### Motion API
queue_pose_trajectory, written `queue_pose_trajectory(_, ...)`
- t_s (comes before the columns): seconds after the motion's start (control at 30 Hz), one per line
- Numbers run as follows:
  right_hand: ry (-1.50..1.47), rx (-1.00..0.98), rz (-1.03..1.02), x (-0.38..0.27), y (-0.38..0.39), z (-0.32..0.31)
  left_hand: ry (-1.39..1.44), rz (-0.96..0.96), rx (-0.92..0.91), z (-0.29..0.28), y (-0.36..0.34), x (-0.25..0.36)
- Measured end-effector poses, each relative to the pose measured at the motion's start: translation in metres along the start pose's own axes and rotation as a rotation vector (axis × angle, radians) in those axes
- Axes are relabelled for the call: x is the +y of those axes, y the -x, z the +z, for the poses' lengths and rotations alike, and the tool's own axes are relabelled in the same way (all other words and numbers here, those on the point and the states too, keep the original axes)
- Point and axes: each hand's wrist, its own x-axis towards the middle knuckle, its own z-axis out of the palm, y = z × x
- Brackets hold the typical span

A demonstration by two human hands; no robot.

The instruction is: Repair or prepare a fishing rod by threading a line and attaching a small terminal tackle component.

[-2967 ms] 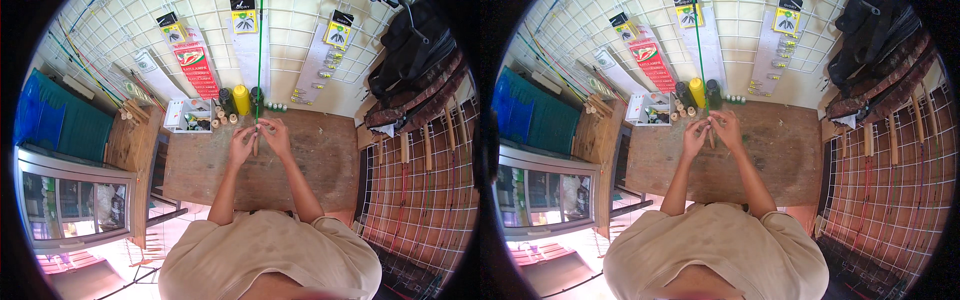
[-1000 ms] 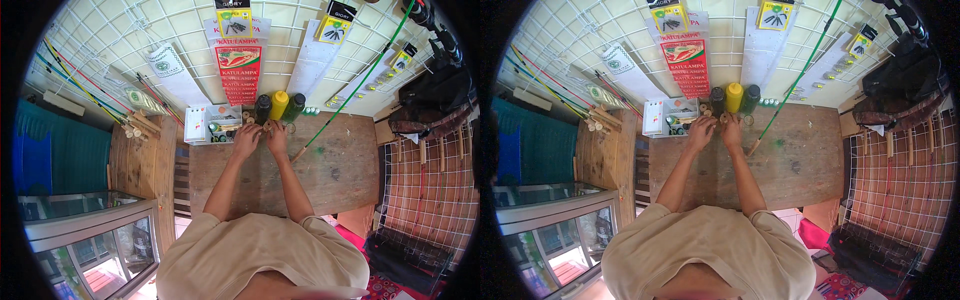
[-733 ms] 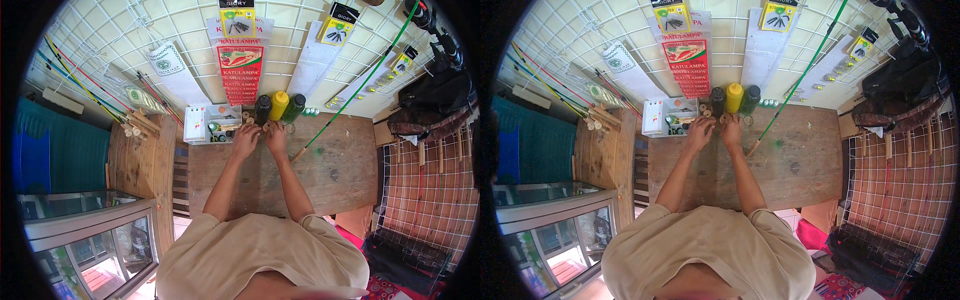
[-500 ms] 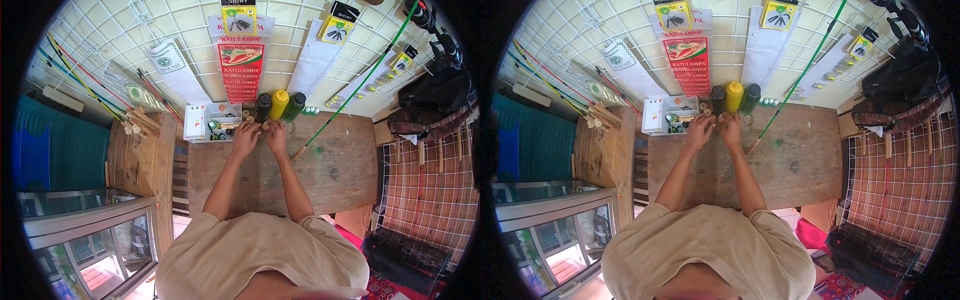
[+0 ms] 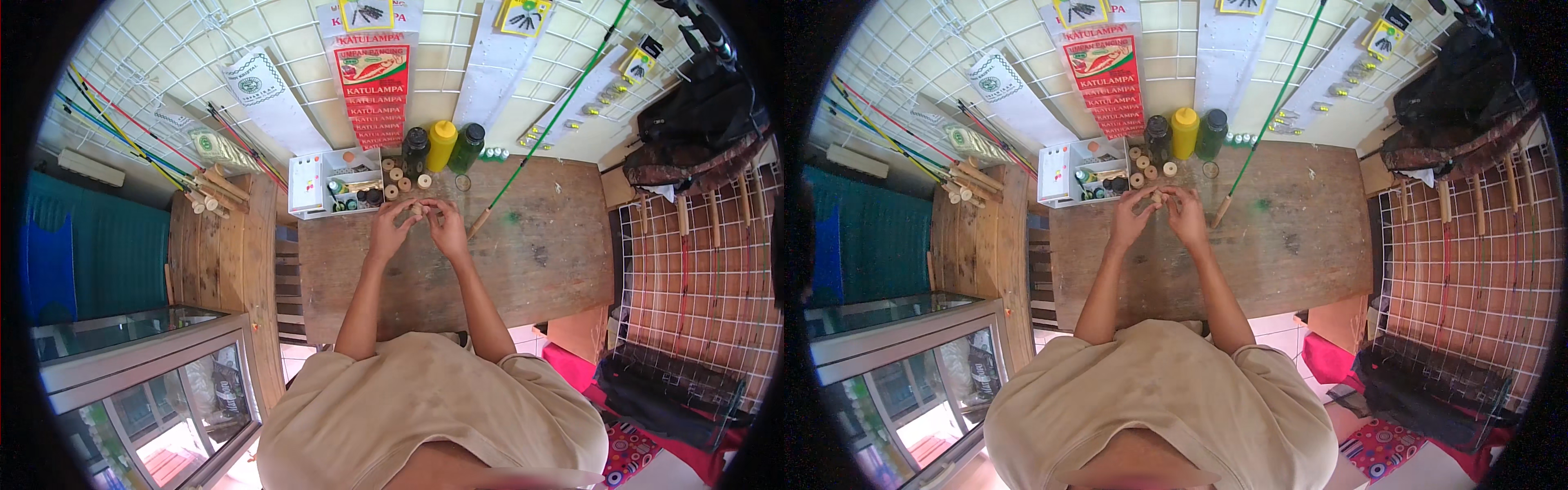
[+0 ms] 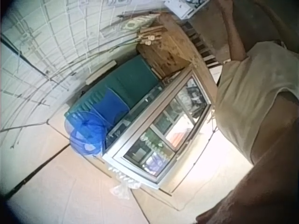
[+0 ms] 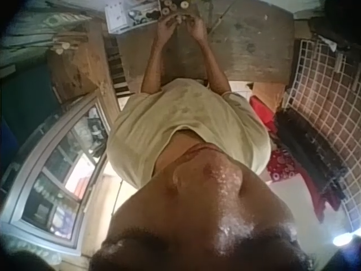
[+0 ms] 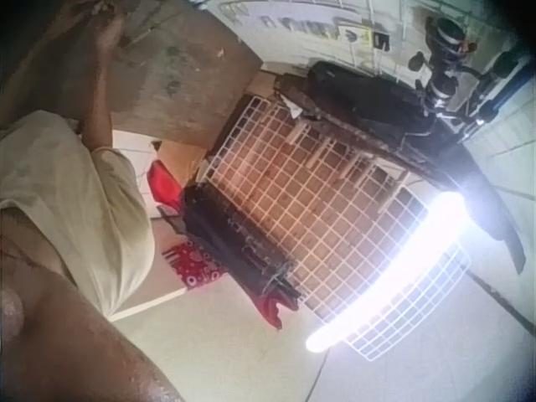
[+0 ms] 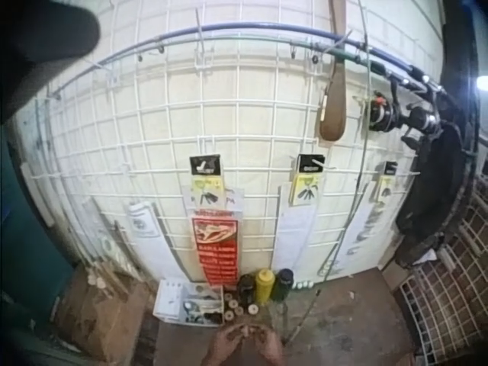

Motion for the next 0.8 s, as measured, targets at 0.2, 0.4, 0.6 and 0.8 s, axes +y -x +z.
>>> queue_pose_trajectory(0.2,-0.184,-0.005,0.060,-0.009,0.017,-0.014,-0.002,-0.016,0.063,0.005,0.014,0.006)
queue_pose_trajectory(0.4,-0.064,0.016,-0.182,-0.001,0.025,-0.035,-0.022,0.010,0.091,0.013,0.024,0.024)
queue_pose_trajectory(0.6,-0.024,-0.078,-0.275,0.002,0.026,-0.069,0.015,0.004,0.132,0.028,0.033,0.047)
queue_pose_trajectory(0.8,-0.078,-0.190,-0.322,-0.004,0.028,-0.113,-0.022,0.084,0.159,0.050,0.042,0.071)
